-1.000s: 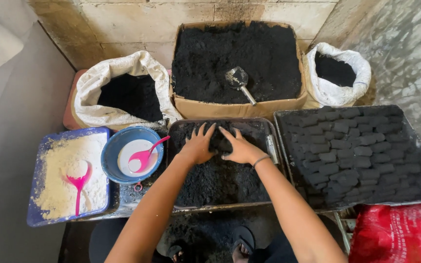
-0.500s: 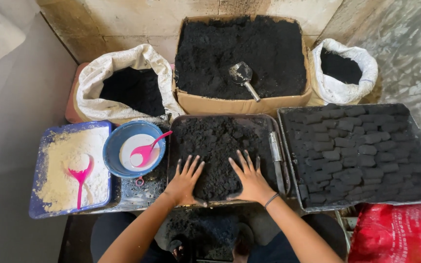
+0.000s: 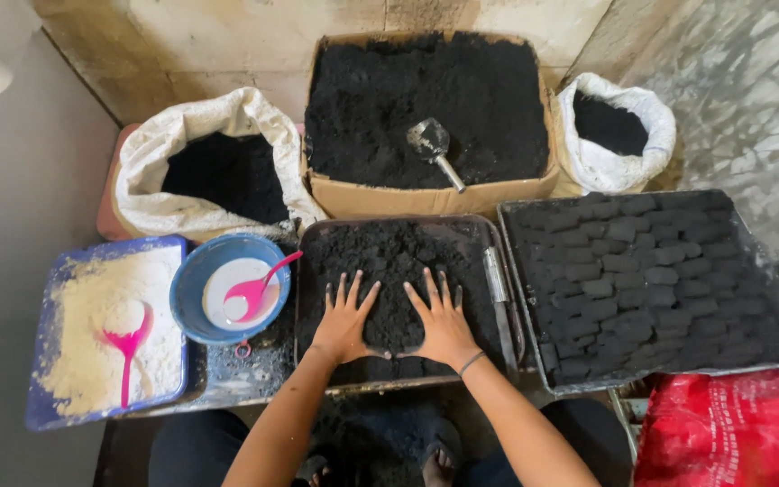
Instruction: The person mixes a dark granular material in a metal tray by hand, then shapes it into small rectangular briquettes and places them on a tray to the right. The person also handles a white powder and a liquid in a bowl nearby.
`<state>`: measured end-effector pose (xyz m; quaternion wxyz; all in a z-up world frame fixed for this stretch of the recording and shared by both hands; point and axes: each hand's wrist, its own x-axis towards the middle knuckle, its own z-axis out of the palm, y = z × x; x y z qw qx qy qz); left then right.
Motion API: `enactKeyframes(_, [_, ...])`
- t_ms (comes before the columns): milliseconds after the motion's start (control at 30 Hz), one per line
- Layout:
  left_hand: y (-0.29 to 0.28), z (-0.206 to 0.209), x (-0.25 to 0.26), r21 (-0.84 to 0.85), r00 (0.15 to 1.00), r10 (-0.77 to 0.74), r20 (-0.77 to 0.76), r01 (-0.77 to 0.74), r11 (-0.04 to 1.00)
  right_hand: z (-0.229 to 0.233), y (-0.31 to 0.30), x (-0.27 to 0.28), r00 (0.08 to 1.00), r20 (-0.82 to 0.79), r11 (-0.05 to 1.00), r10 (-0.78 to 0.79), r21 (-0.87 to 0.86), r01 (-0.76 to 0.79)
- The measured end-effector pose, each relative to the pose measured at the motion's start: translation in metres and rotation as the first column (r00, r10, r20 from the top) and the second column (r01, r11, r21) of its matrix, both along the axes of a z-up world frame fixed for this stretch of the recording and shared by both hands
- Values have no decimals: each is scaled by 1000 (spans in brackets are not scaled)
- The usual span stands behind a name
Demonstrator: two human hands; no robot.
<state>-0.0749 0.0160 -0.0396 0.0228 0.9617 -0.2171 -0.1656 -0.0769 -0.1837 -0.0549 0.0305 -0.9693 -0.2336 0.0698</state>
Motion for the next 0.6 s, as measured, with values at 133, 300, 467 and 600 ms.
enactKeyframes(133, [-6, 10, 18, 12, 999, -10, -46, 10, 1000, 13, 9, 20, 991, -132, 1000, -26, -13, 24])
enactKeyframes(300, [-18, -1, 47, 29, 991, 3, -133, 0, 1000, 20, 18, 46, 958, -271, 994, -94, -75, 77])
enactKeyframes(467, [-21, -26, 57, 24, 982, 47, -181, -43, 999, -15, 14, 62, 960, -259, 988, -108, -134, 75])
enactKeyframes(600, [-21, -52, 65, -1, 973, 82, -217, -84, 996, -7, 17, 64, 951, -278, 990, -134, -83, 116])
